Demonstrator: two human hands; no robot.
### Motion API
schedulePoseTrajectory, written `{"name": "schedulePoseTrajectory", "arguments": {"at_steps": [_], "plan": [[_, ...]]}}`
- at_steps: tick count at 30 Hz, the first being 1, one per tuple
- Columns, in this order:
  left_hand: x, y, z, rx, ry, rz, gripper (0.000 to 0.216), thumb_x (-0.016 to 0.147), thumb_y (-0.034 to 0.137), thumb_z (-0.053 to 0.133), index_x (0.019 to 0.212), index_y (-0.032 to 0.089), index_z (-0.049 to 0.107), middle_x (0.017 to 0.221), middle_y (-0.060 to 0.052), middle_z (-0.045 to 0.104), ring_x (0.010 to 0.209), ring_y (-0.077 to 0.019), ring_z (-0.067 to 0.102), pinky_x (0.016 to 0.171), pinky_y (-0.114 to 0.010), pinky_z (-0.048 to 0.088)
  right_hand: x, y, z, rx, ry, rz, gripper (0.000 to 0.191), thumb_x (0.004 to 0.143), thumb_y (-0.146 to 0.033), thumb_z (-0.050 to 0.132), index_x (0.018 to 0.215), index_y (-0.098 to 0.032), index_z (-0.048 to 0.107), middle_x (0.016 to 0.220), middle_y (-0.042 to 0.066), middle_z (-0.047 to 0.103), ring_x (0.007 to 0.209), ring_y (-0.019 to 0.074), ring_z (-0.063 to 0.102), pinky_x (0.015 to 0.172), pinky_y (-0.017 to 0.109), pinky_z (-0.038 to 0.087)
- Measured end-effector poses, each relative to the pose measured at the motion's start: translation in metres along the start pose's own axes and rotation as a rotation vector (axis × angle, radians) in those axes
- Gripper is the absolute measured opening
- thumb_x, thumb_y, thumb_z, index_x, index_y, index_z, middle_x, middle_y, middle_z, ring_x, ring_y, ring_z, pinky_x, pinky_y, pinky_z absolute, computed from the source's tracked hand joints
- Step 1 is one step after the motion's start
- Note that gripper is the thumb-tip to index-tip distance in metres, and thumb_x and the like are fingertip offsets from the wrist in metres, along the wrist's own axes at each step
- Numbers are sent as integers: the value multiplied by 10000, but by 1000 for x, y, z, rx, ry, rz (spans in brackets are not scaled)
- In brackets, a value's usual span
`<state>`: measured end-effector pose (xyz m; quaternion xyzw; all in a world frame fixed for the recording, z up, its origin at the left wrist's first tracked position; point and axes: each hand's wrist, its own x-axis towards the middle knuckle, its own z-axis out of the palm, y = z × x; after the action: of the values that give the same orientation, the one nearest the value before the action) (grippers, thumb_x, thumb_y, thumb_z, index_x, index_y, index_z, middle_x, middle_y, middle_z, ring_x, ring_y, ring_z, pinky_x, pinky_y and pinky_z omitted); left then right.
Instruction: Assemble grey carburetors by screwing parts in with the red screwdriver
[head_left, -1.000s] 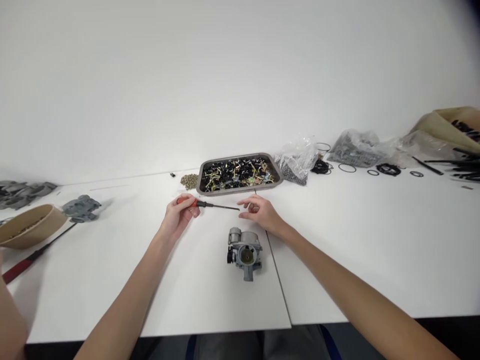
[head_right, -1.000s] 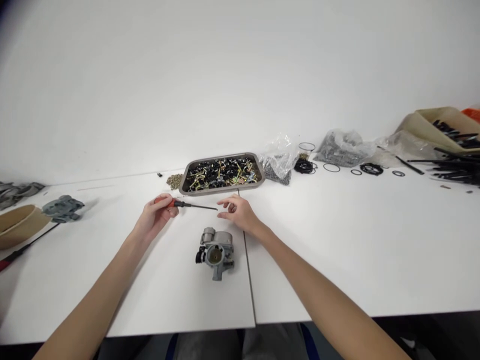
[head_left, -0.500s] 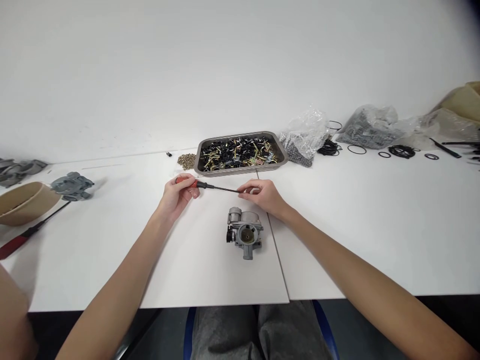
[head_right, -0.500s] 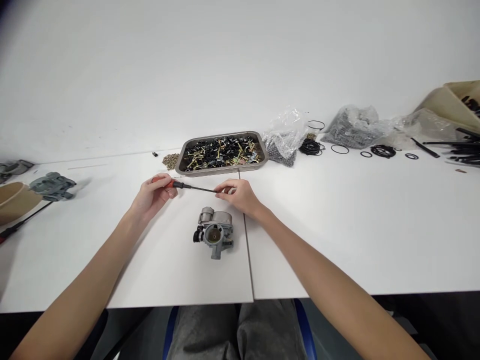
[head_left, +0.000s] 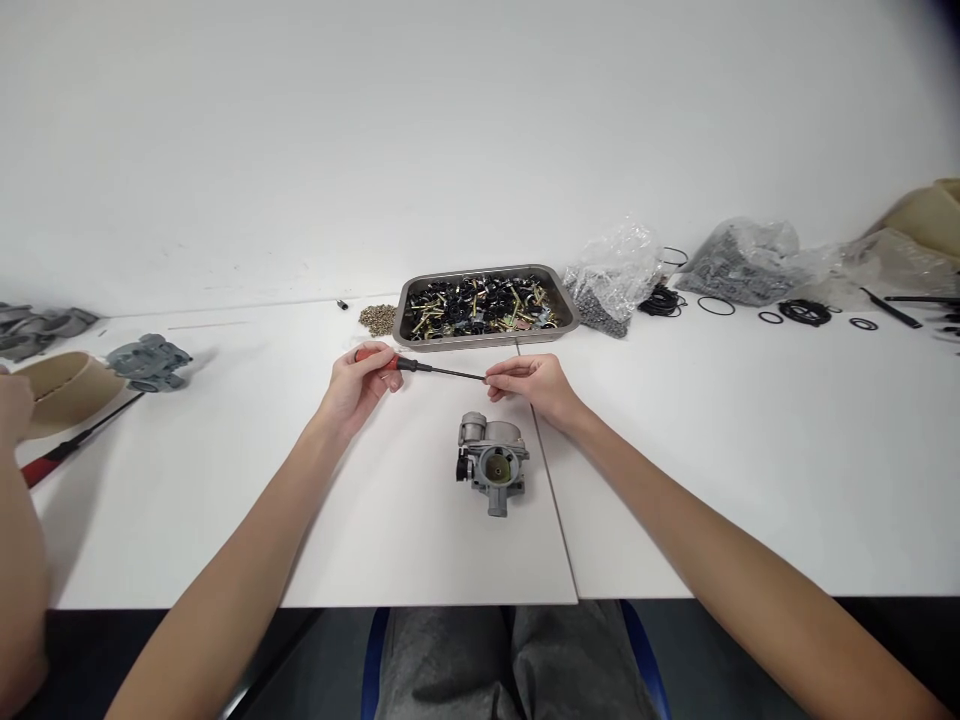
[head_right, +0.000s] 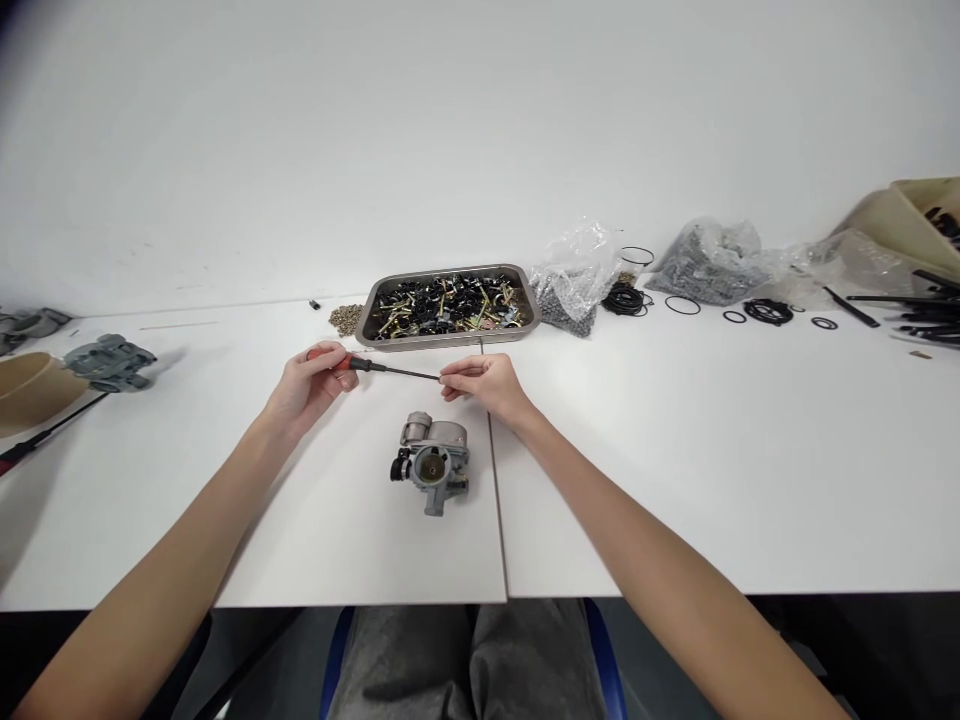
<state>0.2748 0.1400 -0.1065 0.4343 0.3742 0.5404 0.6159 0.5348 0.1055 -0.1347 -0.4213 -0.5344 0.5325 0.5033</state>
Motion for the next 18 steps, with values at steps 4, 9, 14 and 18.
{"name": "schedulePoseTrajectory", "arguments": {"at_steps": [4, 9, 14, 18], "plan": [[0, -1, 0, 1, 2, 9, 198, 661, 182, 758, 727, 116, 583, 616, -26, 590, 449, -113, 531, 482, -258, 420, -1, -1, 0, 47, 3, 7, 364, 607, -387, 848, 803, -112, 713, 676, 58, 702, 614, 176, 674, 660, 350, 600], [0, -2, 0, 6, 2, 25, 198, 680, 187, 758, 736, 110, 584, 619, -22, 585, 446, -115, 537, 481, -260, 421, 0, 0, 0, 74, 6, -7, 377, 595, -368, 860, 823, -117, 695, 685, 52, 703, 610, 175, 673, 650, 340, 596], [-3, -2, 6, 2, 33, 73, 229, 682, 205, 775, 769, 101, 592, 687, -36, 615, 491, -135, 583, 508, -282, 463, 0, 1, 3, 104, 89, -47, 364, 594, -378, 862, 794, -134, 681, 704, 46, 710, 622, 182, 680, 672, 350, 602], [-7, -2, 13, 6, 80, 108, 269, 670, 228, 796, 776, 95, 589, 685, -21, 602, 514, -138, 604, 543, -307, 509, 0, 1, 4, 127, 159, -81, 358, 601, -387, 858, 770, -144, 657, 679, 35, 702, 638, 181, 681, 705, 363, 609]]}}
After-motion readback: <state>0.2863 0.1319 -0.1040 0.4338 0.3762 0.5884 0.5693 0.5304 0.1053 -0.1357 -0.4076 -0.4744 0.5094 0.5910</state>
